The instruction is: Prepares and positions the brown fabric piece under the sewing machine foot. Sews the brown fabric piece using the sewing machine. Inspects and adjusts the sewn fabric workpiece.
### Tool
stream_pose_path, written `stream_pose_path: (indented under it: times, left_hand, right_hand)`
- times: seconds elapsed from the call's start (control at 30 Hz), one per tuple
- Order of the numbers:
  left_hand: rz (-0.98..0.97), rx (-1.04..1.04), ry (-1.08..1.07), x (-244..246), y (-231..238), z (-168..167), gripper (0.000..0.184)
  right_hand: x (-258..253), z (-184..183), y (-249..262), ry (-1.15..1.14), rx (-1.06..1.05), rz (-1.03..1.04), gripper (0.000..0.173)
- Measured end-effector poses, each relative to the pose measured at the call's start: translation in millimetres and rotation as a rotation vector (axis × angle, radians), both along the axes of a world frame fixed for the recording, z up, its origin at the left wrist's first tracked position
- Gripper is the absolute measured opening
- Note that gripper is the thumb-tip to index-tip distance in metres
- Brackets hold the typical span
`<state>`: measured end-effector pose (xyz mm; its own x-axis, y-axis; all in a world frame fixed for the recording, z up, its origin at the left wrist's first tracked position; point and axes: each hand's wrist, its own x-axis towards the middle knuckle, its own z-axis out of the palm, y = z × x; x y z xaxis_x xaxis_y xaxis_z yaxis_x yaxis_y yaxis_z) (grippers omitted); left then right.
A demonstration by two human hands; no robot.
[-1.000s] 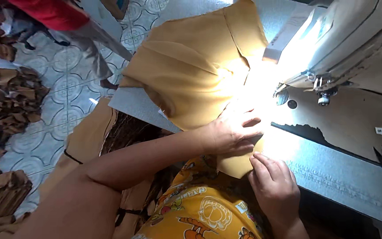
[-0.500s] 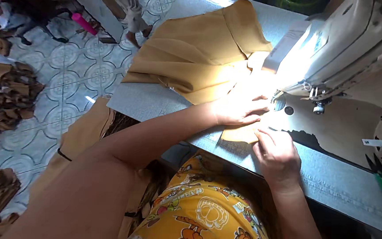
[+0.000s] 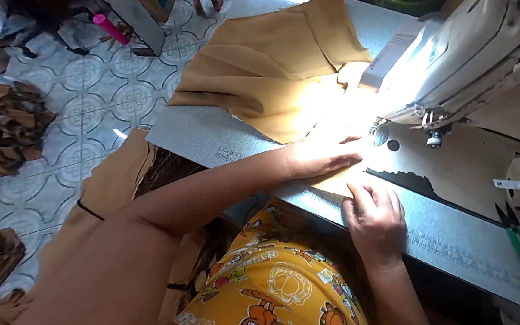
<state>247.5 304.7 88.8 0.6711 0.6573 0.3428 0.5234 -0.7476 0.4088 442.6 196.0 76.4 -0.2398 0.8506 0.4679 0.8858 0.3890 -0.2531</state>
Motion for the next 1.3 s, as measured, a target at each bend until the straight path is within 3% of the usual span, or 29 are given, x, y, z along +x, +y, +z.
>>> stream_pose_path:
  times: [0.3,0.6,1.13,1.3]
  left_hand:
    - [-0.077,-0.098,-0.028,-5,7,8,0.022]
    - [-0.092,-0.061,-0.008,-8,15,7,0.021]
    - [-0.112,-0.049,0.083,-2,58,10,0.024]
    - [-0.148,-0.078,-0.006,0,88,13,0.022]
  right_hand:
    - [2,-3,2,0.058,0.008,0.012,0.021]
    - [2,2,-7,-0.074,0.023,0.049,0.020]
    - [4,8,15,-0.153,-0.018,0.015,0.025]
    - [3,12,40,-0.161,-0.089,-0.001,0.026]
